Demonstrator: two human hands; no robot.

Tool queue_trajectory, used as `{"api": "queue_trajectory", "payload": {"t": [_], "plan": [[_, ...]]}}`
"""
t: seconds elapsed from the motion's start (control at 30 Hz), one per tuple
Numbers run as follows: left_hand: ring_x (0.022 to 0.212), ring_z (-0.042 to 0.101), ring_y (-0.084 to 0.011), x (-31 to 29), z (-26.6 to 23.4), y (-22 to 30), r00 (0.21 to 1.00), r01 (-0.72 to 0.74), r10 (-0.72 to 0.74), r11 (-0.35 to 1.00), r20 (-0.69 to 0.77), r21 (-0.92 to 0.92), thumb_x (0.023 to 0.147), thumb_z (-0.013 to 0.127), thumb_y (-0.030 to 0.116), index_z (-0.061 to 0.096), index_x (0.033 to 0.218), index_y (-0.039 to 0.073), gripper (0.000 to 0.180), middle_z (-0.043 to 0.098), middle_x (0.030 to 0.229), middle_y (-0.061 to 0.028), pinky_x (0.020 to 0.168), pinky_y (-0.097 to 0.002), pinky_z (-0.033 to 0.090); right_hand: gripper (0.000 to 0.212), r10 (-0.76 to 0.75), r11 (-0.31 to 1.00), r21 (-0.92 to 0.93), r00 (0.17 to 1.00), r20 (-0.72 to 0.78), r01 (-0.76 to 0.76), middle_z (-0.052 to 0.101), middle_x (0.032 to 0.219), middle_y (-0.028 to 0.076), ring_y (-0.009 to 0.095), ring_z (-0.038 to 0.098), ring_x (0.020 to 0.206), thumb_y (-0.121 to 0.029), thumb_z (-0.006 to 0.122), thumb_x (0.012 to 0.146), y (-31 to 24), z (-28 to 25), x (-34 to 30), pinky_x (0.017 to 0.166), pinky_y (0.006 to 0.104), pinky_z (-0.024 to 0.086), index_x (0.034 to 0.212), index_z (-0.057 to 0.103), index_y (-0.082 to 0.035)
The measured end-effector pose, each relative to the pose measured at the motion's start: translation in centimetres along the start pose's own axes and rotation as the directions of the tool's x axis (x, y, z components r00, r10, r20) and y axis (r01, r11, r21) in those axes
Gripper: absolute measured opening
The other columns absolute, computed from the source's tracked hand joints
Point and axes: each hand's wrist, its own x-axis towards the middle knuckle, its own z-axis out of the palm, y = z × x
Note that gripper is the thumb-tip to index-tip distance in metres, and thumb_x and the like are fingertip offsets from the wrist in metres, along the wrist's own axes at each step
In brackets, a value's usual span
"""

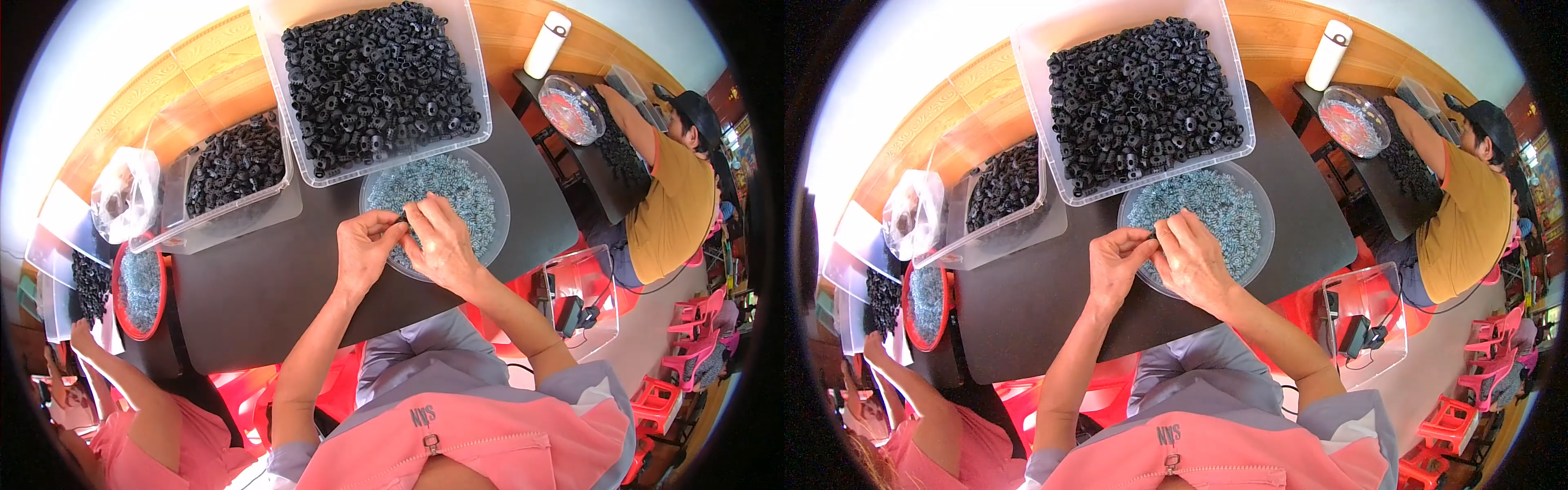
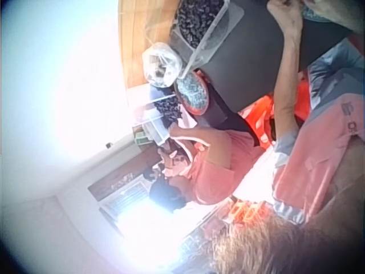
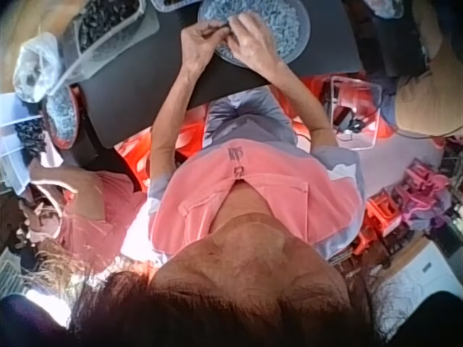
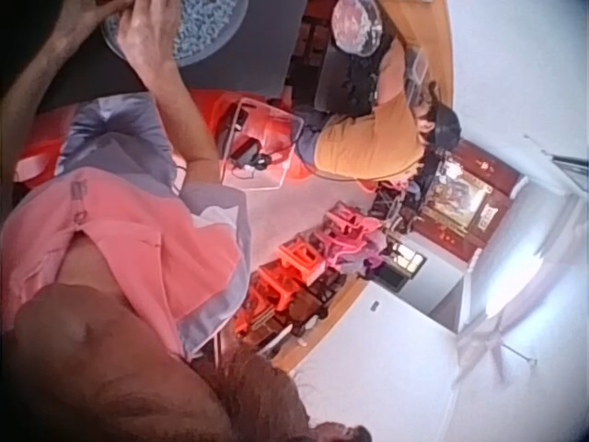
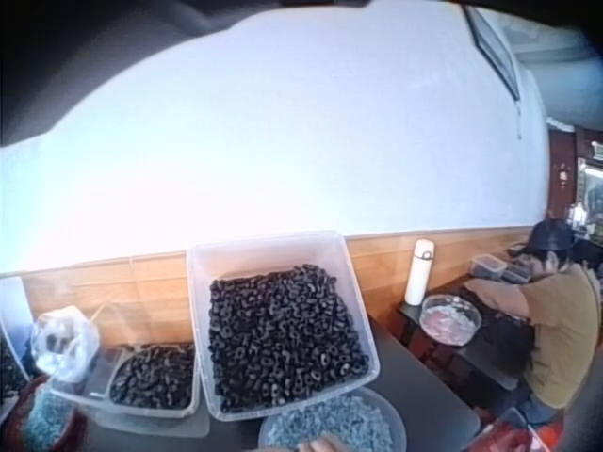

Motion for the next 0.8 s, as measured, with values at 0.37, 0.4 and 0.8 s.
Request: {"api": "queue_trajectory", "payload": {"t": [0.37, 0.4, 0.8], "plan": [[0.067, 0.061, -0.0081, 0.0, -0.1, 0.0, 1.000, 0.015, -0.015, 1.000, 0.012, -0.026, 0.080, 0.066, 0.001, 0.066, 0.089, -0.006, 0.011, 0.067, 0.077, -0.0076, 0.062, -0.0201, 0.048, 0.031, -0.023, 0.999, 0.048, 0.999, 0.041, 0.021, 0.050, 0.081, 0.012, 0.029, 0.054, 0.078, -0.005, 0.069, 0.063, 0.3, 0.2, 0.0, 0.068, 0.0377, 0.049, 0.091, 0.057, 0.002], [0.067, 0.059, -0.0066, 0.0, 0.0, 0.1, 1.000, 0.010, -0.009, 0.995, 0.011, -0.098, 0.080, 0.067, 0.003, 0.066, 0.087, -0.005, 0.011, 0.066, 0.075, -0.0047, 0.060, -0.0196, 0.047, 0.033, 0.042, 0.997, 0.066, 0.998, 0.044, -0.045, 0.051, 0.082, 0.011, 0.029, 0.055, 0.078, -0.006, 0.070, 0.064, 0.1, 0.1, 0.1, 0.066, 0.0379, 0.049, 0.094, 0.057, 0.001], [0.071, 0.061, -0.0076, -2.0, -6.0, 12.0, 0.745, -0.370, 0.468, 0.883, -0.476, 0.289, 0.080, 0.066, -0.001, 0.067, 0.094, -0.002, 0.014, 0.068, 0.082, -0.0069, 0.060, -0.0168, 0.045, 0.015, 0.381, 0.924, 0.123, 0.893, -0.239, -0.361, 0.060, 0.074, 0.011, 0.023, 0.061, 0.064, 0.000, 0.067, 0.074, 7.7, -5.3, -1.0, 0.057, 0.0314, 0.047, 0.088, 0.065, -0.002]]}}
